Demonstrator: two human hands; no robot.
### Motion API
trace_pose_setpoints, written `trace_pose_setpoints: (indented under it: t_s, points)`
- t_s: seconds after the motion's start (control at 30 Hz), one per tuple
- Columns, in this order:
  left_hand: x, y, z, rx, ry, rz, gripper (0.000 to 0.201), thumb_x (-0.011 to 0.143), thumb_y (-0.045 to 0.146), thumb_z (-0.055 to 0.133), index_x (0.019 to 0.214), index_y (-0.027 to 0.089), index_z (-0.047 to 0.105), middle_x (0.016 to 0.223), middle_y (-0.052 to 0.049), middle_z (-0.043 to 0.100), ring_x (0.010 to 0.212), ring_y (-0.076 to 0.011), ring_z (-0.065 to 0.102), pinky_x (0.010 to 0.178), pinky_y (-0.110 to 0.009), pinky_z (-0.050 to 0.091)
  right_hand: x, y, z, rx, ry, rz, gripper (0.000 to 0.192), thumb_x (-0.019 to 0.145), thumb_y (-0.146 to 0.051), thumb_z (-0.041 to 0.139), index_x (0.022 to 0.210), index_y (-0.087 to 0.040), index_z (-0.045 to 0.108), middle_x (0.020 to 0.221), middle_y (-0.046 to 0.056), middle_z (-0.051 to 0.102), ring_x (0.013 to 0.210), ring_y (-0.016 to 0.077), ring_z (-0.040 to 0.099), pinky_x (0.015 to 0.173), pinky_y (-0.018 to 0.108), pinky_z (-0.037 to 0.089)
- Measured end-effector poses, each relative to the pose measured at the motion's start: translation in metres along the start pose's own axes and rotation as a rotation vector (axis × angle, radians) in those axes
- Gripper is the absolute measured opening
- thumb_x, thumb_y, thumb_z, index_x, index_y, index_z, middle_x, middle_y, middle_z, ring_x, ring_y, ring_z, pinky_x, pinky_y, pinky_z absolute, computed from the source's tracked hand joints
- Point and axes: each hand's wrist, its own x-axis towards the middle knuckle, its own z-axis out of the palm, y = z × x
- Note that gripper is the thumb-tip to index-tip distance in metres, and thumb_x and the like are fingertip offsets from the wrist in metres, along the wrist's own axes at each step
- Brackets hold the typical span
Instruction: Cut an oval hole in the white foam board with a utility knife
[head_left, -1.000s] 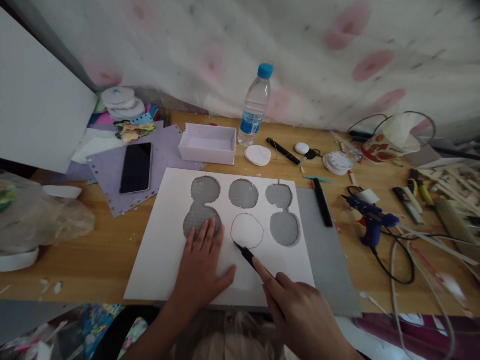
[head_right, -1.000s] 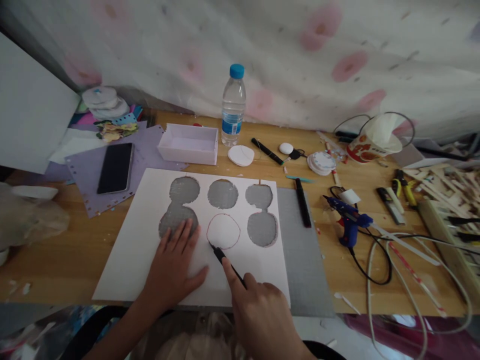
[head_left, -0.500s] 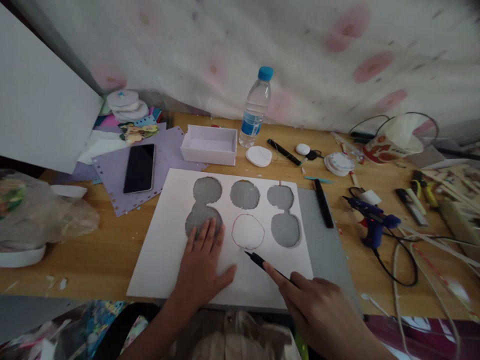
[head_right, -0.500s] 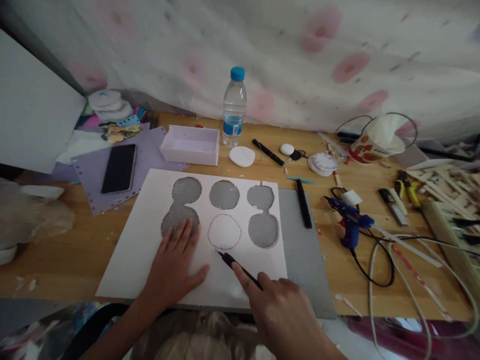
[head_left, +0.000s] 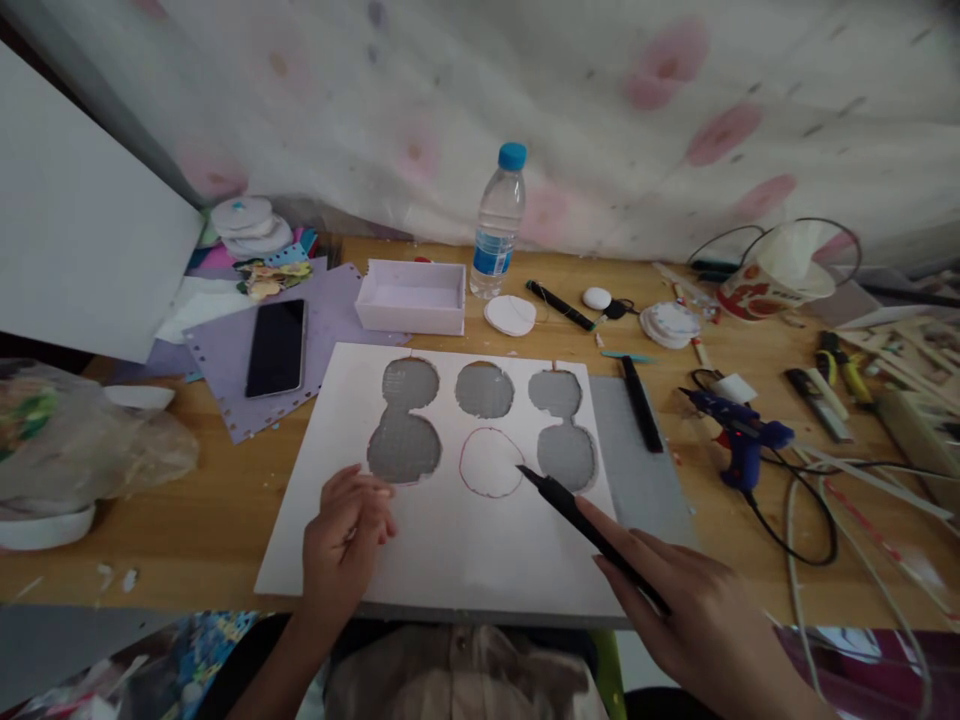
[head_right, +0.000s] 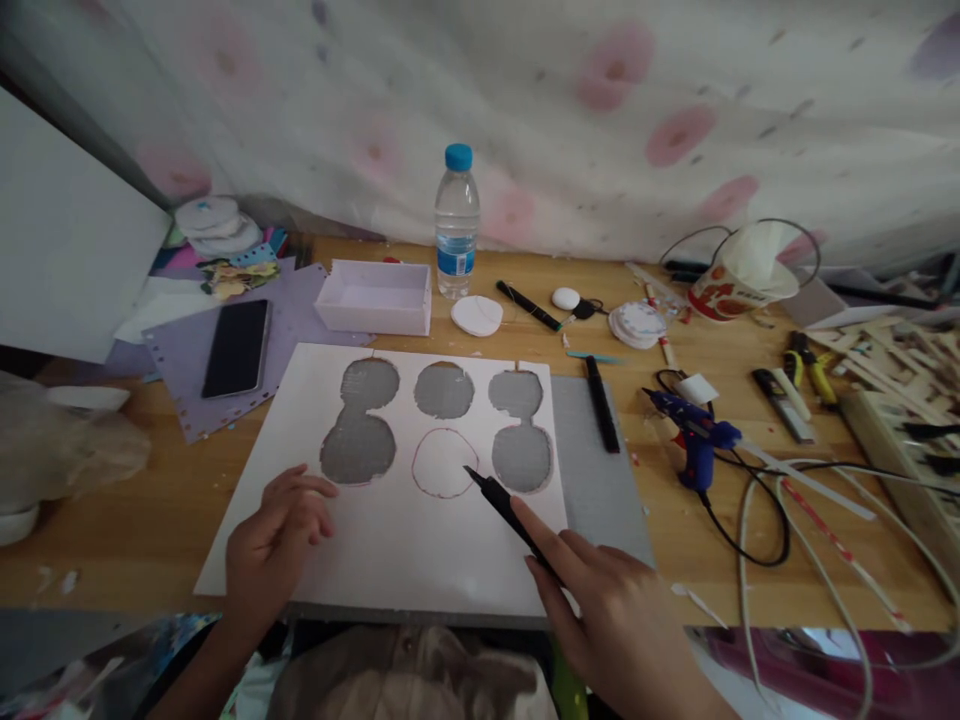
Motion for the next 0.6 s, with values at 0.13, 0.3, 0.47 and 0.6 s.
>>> trace_pose_setpoints:
  t_s: [0.13,0.3,0.47,0.6]
  points:
    - [0.004,0.014,0.005,-0.408,0.02,-0.403,0.025,0.098,0.033,0.047,0.108,0.023,0.068,0.123,-0.005,0.068,0.116,-0.021,0.063,0.108,-0.042,0.043,-0.002,-0.004,0.003,0.055,-0.016,0.058,0.047,0.101,-0.026,0.041,0.149,-0.025,0.039,0.082,0.001,0.073,0.057,0.0145,0.068,0.054,0.024,0.053]
    - [0.016,0.024,0.004,-0.8,-0.227,-0.573,0.056,0.098,0.039,0.032,0.149,0.018,0.039,0.154,-0.01,0.038,0.142,-0.0269,0.036,0.116,-0.047,0.036,-0.003,-0.007,0.0,0.122,-0.003,0.105,0.047,0.099,-0.025,0.042,0.146,-0.026,0.044,0.079,0.002,0.074,0.057,0.0156,0.07,0.051,0.023,0.052]
    - [0.022,0.028,0.006,-0.969,-0.28,-0.668,0.072,0.097,0.051,0.007,0.148,0.011,0.039,0.152,-0.011,0.04,0.142,-0.026,0.035,0.116,-0.046,0.037,-0.005,-0.011,0.0,0.161,0.005,0.142,0.047,0.098,-0.025,0.045,0.145,-0.029,0.045,0.075,-0.002,0.073,0.055,0.0147,0.069,0.049,0.023,0.05]
    - [0.021,0.029,0.011,-0.959,-0.22,-0.675,0.057,0.095,0.05,0.037,0.139,0.017,0.053,0.146,-0.012,0.05,0.135,-0.0268,0.048,0.109,-0.043,0.045,-0.005,-0.013,0.002,0.159,0.025,0.175,0.046,0.097,-0.026,0.045,0.143,-0.029,0.047,0.077,-0.002,0.075,0.054,0.0147,0.068,0.049,0.023,0.05]
